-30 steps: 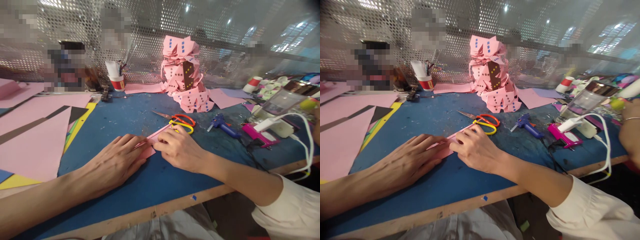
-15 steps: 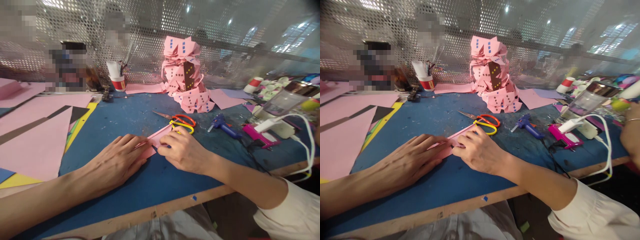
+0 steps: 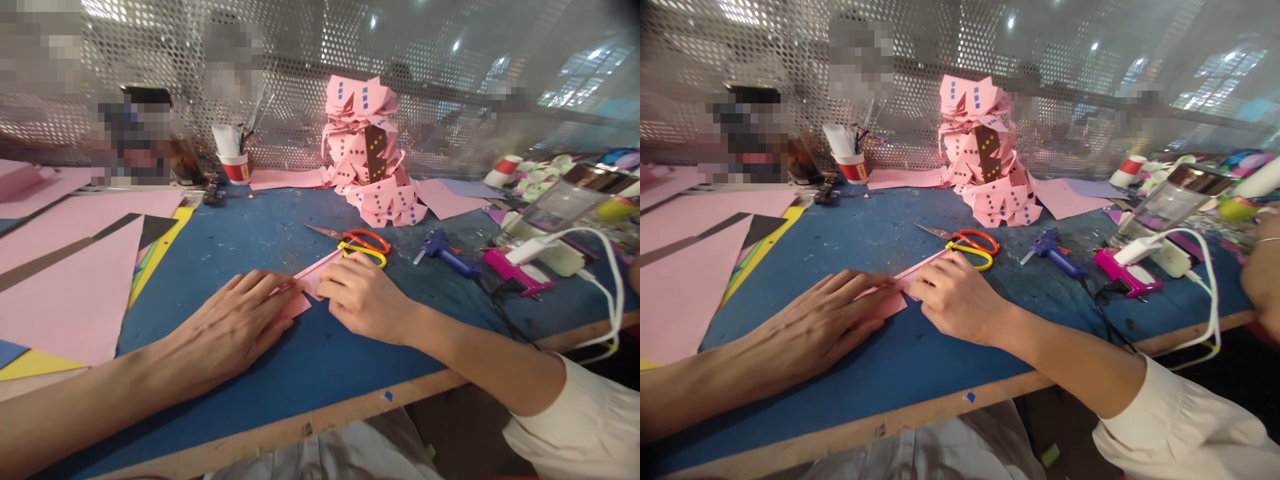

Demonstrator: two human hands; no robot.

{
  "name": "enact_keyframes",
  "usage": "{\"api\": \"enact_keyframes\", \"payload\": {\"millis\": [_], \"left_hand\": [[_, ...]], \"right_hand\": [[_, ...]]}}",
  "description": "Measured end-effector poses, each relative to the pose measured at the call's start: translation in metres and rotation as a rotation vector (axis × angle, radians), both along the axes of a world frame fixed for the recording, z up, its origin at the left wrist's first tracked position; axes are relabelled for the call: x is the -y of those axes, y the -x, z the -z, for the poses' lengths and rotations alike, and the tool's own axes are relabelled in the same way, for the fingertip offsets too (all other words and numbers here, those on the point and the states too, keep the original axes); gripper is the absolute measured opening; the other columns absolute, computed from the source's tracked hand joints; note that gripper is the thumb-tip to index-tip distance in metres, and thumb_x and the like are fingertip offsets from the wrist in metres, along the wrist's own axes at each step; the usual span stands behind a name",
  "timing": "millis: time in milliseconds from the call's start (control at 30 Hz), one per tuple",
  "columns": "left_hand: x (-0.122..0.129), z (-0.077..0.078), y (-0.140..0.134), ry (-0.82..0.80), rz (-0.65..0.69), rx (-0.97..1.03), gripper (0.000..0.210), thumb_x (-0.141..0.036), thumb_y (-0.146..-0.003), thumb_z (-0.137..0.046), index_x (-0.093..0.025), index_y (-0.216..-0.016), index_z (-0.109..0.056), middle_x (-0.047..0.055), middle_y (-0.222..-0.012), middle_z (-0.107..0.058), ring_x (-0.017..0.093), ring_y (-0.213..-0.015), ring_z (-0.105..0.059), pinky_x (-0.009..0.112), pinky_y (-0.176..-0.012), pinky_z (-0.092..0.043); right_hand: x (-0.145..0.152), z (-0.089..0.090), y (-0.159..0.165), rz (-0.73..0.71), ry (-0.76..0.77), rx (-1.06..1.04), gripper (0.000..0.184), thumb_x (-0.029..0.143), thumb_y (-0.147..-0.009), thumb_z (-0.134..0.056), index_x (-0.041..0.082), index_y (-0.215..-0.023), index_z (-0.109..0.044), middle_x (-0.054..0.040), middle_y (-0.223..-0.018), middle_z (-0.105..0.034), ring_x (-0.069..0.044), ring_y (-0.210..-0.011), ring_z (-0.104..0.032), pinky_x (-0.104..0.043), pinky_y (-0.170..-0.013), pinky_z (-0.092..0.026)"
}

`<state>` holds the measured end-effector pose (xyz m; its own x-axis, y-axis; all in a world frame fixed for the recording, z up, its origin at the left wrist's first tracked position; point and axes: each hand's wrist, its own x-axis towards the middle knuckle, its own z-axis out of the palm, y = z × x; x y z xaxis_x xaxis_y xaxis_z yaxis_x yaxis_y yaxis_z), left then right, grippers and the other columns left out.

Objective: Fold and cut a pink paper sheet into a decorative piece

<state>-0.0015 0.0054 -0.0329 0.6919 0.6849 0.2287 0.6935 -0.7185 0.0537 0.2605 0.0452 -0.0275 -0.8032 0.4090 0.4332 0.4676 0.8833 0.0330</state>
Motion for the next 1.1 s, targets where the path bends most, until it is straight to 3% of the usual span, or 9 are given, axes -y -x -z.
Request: {"api": "enact_keyframes", "payload": {"millis": [267, 433, 1100], "left_hand": [[0.0, 0.001, 0.001, 0.02, -0.015, 0.013, 0.038, -0.038, -0.104, -0.047, -0.024, -0.138, -0.053, 0.009, -0.137, -0.059, 0.027, -0.118, -0.056, 0.044, -0.1, -0.046], [0.002, 0.003, 0.001, 0.029, -0.026, 0.051, 0.04, -0.039, -0.105, -0.045, -0.022, -0.141, -0.049, 0.009, -0.142, -0.056, 0.026, -0.122, -0.054, 0.045, -0.104, -0.043], [0.003, 0.0, -0.002, -0.026, 0.018, 0.055, 0.032, -0.036, -0.105, -0.045, -0.024, -0.133, -0.056, 0.008, -0.133, -0.06, 0.026, -0.118, -0.055, 0.044, -0.098, -0.047]], "right_hand": [[0.001, 0.001, 0.001, 0.019, -0.03, 0.02, 0.021, 0.01, -0.093, -0.048, 0.018, -0.102, -0.065, -0.0054, -0.095, -0.065, -0.022, -0.092, -0.054, -0.039, -0.088, -0.035], [-0.001, 0.002, 0.004, 0.009, -0.02, 0.001, 0.022, 0.01, -0.094, -0.05, 0.018, -0.107, -0.067, -0.0083, -0.105, -0.063, -0.024, -0.103, -0.054, -0.04, -0.091, -0.036], [0.001, -0.004, 0.01, 0.037, 0.067, 0.12, 0.035, 0.01, -0.102, -0.038, 0.018, -0.127, -0.061, -0.0102, -0.117, -0.061, -0.025, -0.111, -0.051, -0.045, -0.098, -0.04]]}}
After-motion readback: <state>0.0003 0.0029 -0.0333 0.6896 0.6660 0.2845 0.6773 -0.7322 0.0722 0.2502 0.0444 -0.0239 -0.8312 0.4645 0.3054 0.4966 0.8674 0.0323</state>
